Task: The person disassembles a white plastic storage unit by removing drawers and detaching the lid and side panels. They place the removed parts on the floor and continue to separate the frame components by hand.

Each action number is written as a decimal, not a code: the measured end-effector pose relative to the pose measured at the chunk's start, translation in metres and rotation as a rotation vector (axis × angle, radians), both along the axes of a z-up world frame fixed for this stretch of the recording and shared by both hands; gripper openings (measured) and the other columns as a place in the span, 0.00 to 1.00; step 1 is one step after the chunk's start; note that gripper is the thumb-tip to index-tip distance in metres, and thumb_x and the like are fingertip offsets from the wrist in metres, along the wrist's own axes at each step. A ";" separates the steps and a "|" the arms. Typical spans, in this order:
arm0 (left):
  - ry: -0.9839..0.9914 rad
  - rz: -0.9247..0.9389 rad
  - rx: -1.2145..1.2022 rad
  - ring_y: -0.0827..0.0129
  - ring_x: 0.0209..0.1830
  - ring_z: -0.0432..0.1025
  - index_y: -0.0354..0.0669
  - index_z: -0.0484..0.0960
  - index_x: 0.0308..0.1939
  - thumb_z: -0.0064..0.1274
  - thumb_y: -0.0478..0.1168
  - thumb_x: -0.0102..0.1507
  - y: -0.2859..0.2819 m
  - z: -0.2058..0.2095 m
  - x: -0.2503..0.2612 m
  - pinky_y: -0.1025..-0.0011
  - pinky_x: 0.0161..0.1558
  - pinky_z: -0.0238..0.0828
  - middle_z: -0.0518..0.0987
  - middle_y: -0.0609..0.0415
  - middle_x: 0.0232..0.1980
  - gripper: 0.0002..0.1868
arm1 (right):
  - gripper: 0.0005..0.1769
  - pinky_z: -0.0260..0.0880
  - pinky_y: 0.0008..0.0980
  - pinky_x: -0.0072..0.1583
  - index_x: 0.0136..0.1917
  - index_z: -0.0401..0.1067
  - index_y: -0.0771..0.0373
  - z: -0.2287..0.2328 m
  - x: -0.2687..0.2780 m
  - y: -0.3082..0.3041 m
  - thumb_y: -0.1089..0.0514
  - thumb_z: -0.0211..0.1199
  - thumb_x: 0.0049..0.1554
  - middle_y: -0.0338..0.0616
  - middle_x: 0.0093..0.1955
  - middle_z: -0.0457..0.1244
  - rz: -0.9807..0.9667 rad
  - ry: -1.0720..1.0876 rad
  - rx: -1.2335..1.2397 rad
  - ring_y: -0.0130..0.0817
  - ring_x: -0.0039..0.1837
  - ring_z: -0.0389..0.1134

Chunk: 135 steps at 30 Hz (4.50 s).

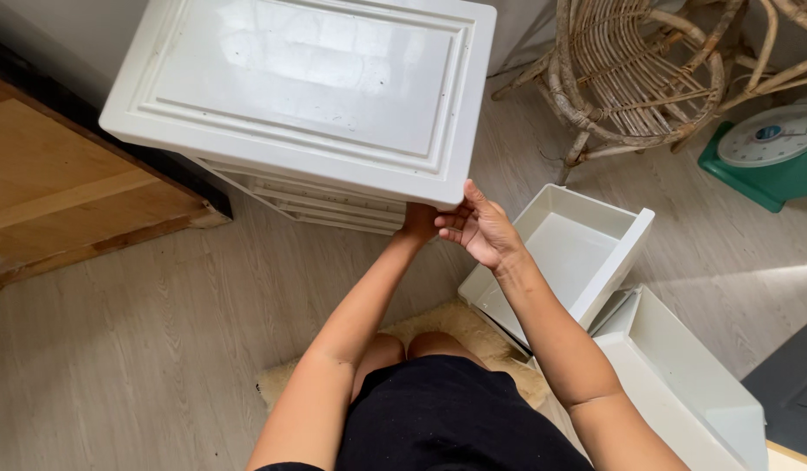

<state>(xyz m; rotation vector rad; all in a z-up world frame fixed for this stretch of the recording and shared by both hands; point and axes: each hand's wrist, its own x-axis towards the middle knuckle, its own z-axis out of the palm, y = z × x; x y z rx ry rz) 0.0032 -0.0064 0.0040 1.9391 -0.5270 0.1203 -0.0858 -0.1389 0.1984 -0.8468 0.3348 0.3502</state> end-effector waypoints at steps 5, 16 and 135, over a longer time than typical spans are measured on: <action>0.110 0.136 -0.160 0.59 0.40 0.77 0.41 0.80 0.42 0.59 0.44 0.62 -0.032 0.030 -0.004 0.62 0.41 0.74 0.81 0.50 0.39 0.11 | 0.29 0.64 0.25 0.31 0.49 0.72 0.70 0.009 0.005 0.011 0.39 0.69 0.57 0.48 0.42 0.66 -0.199 -0.053 -0.173 0.24 0.33 0.62; -0.139 0.097 -0.062 0.62 0.35 0.76 0.42 0.81 0.36 0.66 0.44 0.56 -0.023 0.075 -0.007 0.63 0.36 0.71 0.80 0.53 0.33 0.12 | 0.28 0.66 0.27 0.28 0.43 0.74 0.72 0.010 0.002 0.010 0.40 0.65 0.58 0.49 0.36 0.67 -0.174 -0.123 -0.269 0.20 0.26 0.58; 0.115 0.257 -0.607 0.76 0.49 0.57 0.40 0.67 0.76 0.61 0.35 0.64 0.252 0.146 -0.037 0.79 0.52 0.59 0.70 0.60 0.64 0.36 | 0.33 0.74 0.45 0.40 0.57 0.65 0.75 0.166 0.073 0.231 0.64 0.73 0.39 0.61 0.48 0.65 0.519 -1.448 -2.077 0.54 0.47 0.71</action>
